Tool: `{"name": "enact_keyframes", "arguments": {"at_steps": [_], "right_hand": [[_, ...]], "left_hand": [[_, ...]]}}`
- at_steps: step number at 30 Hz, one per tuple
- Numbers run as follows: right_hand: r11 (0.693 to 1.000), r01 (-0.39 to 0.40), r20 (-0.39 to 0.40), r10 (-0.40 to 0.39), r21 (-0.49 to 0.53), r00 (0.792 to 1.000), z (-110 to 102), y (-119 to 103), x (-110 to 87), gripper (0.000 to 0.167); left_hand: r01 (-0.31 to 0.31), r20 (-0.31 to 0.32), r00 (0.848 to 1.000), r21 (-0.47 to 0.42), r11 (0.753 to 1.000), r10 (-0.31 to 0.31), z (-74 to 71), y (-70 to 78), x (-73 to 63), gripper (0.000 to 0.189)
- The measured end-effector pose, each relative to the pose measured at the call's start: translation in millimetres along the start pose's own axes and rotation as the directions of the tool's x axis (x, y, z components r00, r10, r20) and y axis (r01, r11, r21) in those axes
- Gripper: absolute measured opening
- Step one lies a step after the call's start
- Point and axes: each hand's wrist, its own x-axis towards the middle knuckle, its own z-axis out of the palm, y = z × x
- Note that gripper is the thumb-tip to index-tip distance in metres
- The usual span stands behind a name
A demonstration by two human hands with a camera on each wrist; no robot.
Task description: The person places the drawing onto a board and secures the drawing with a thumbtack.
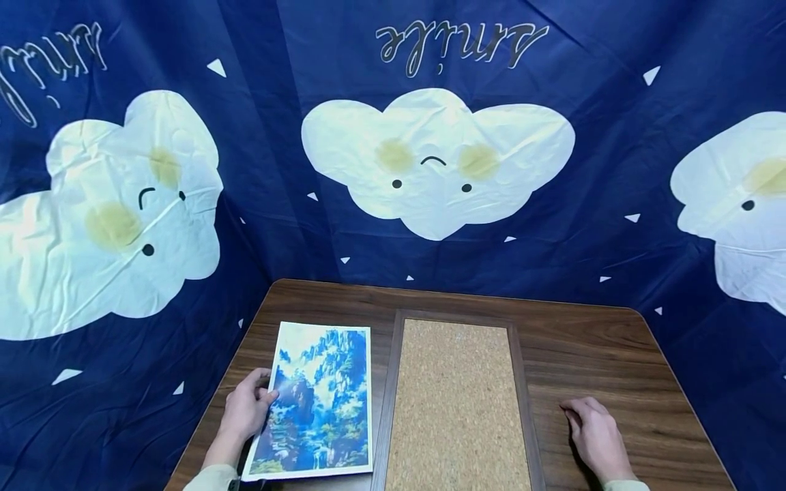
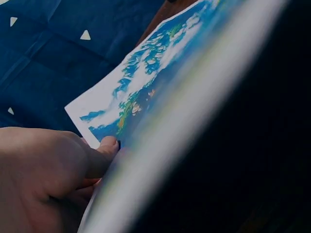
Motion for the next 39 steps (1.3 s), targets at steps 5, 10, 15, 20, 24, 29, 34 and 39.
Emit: {"name": "enact_keyframes", "arguments": {"at_steps": [5,10,15,20,24,29,34,39], "right_hand": [[1.000,-0.008,0.015,0.008,-0.011,1.000,-0.8,1.1,-0.6,0.028],[1.000,-0.010,0.034,0.010,-0.009,0.999,-1.9,1.1,-0.7,0.027],[1.000,-0.017,0.048,0.018,-0.013,0.999,-2.7,-0.3,0.7,0.026],[1.000,-0.018,0.026,0.018,-0.018,0.999,-3.2,-0.6,1.0,0.027],[1.000,-0.024,0.030,0.024,-0.019,0.999,-2.8,-0.6,0.5,0.027],[0.999,-0.041,0.063,0.042,-0.014,0.997,-1.7,-0.8,0.3,0.026],[0.999,-0.047,0.077,0.048,-0.014,0.996,-1.9,-0.7,0.6,0.026],[0.998,-0.068,0.097,0.069,-0.012,0.993,-2.6,-0.7,0.0,0.025]], "left_hand": [[0.004,0.016,1.000,-0.045,0.999,-0.003,-1.8,3.6,-1.0,0.040],[-0.013,0.019,1.000,-0.068,0.998,0.015,-0.3,9.2,-2.6,0.041],[-0.029,0.015,0.999,-0.078,0.997,0.031,6.3,16.5,-4.7,0.039],[-0.030,0.033,0.999,-0.098,0.995,0.033,17.1,23.4,-7.5,0.037],[-0.027,0.041,0.999,-0.117,0.993,0.032,26.2,26.1,-10.0,0.036],[-0.025,0.044,0.999,-0.141,0.990,0.031,37.1,28.6,-13.1,0.037],[-0.023,0.051,0.998,-0.160,0.987,0.031,48.3,33.1,-15.2,0.037],[-0.032,0.057,0.998,-0.162,0.986,0.041,57.9,40.5,-15.3,0.038]]}}
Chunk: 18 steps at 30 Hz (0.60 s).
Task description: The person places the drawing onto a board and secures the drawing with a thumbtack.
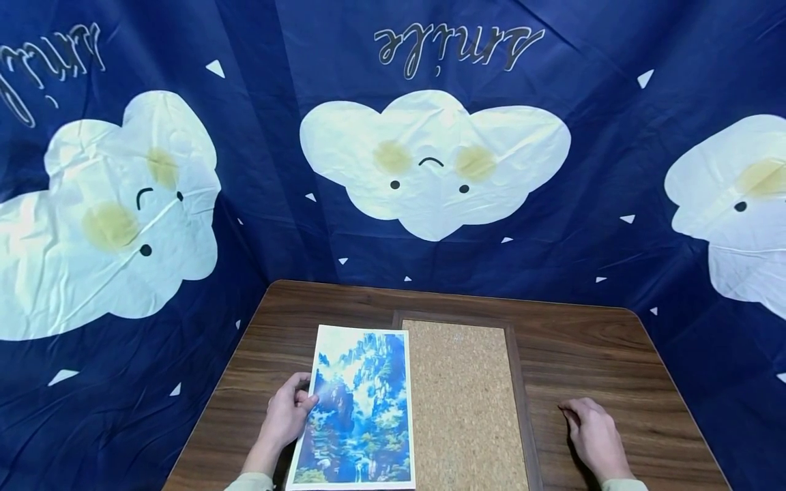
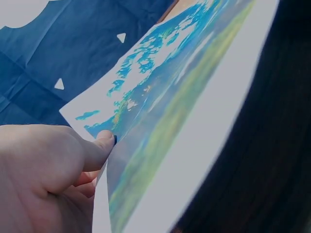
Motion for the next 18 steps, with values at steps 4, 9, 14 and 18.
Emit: {"name": "enact_keyframes", "arguments": {"at_steps": [4,9,14,18], "right_hand": [[1.000,-0.015,0.008,0.015,0.005,1.000,-0.2,-0.4,-0.5,0.022],[1.000,-0.017,-0.009,0.017,0.001,1.000,0.9,0.0,-0.6,0.022],[1.000,-0.014,-0.026,0.014,-0.007,1.000,2.1,0.3,-0.3,0.025],[1.000,-0.013,-0.029,0.013,-0.003,0.999,2.0,-0.4,-0.2,0.026]], "left_hand": [[-0.012,-0.005,1.000,-0.004,1.000,0.012,8.8,4.3,0.2,0.037],[-0.035,0.002,0.999,-0.037,0.999,0.035,19.3,7.8,-1.3,0.036],[-0.035,0.020,0.999,-0.074,0.997,0.037,27.6,12.1,-3.9,0.036],[-0.040,0.032,0.999,-0.096,0.995,0.043,33.4,14.6,-6.0,0.037]]}}
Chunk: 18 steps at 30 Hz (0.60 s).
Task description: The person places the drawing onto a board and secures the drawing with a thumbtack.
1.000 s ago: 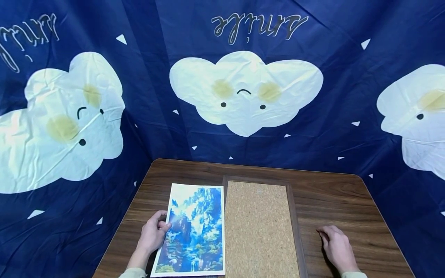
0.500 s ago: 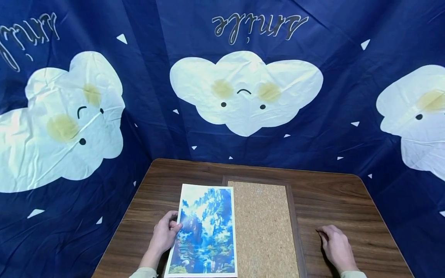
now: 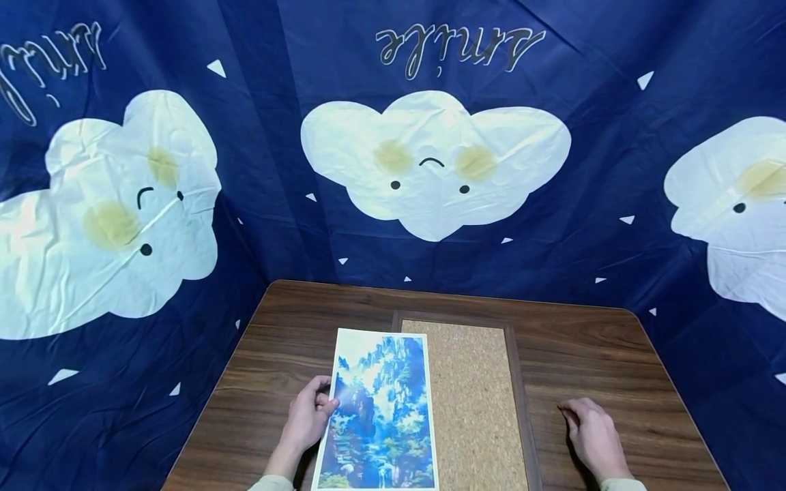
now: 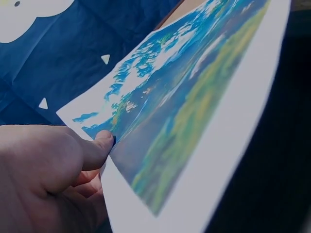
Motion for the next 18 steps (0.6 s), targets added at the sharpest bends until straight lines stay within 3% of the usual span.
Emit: {"name": "enact_keyframes", "arguments": {"at_steps": [11,18], "right_hand": [[1.000,-0.006,0.011,0.005,0.007,1.000,-1.6,-1.6,0.2,0.023],[1.000,0.004,-0.001,-0.004,0.003,1.000,-0.5,-0.8,0.0,0.024]], "left_hand": [[-0.083,0.007,0.996,-0.027,0.996,0.084,14.3,6.8,-2.9,0.037],[-0.093,0.028,0.995,-0.040,0.995,0.095,22.4,12.5,-2.0,0.036]]}}
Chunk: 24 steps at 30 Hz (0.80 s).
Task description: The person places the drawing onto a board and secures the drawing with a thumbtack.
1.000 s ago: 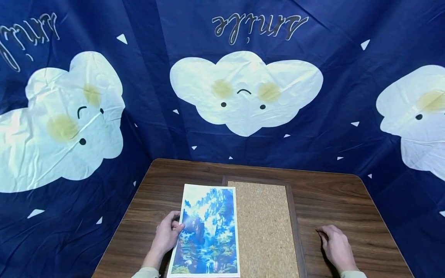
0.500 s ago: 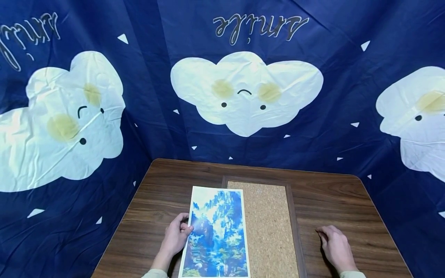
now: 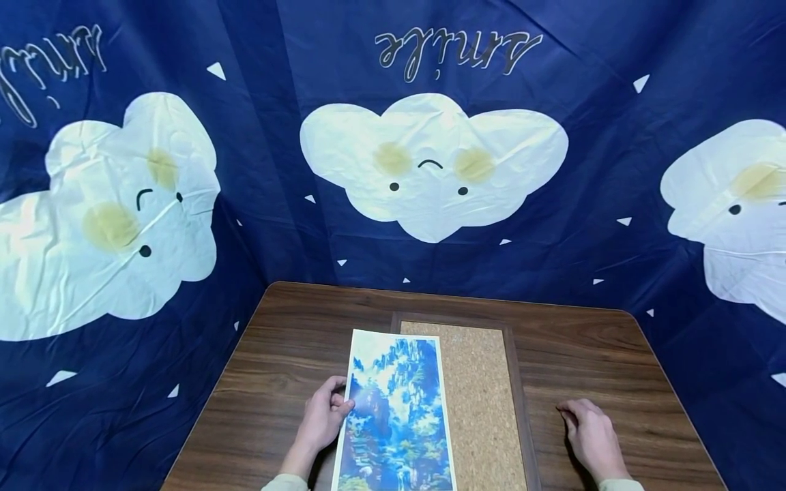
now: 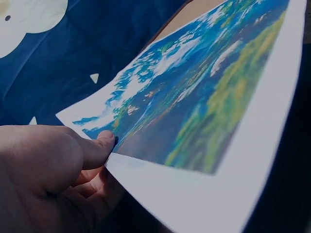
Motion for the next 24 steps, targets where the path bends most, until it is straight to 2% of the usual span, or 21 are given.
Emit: {"name": "enact_keyframes", "arguments": {"at_steps": [9,15,24], "right_hand": [[1.000,-0.010,-0.002,0.010,0.006,1.000,0.4,-0.2,0.2,0.024],[1.000,-0.009,-0.006,0.009,0.004,1.000,1.4,0.3,0.2,0.024],[1.000,-0.001,0.007,0.001,0.008,1.000,1.0,1.0,-0.3,0.022]], "left_hand": [[-0.028,0.021,0.999,0.010,1.000,0.028,8.9,6.9,0.2,0.035],[-0.057,0.031,0.998,-0.020,0.998,0.057,15.6,9.9,-0.9,0.035],[-0.067,0.051,0.996,-0.046,0.997,0.069,22.3,15.2,-0.5,0.037]]}}
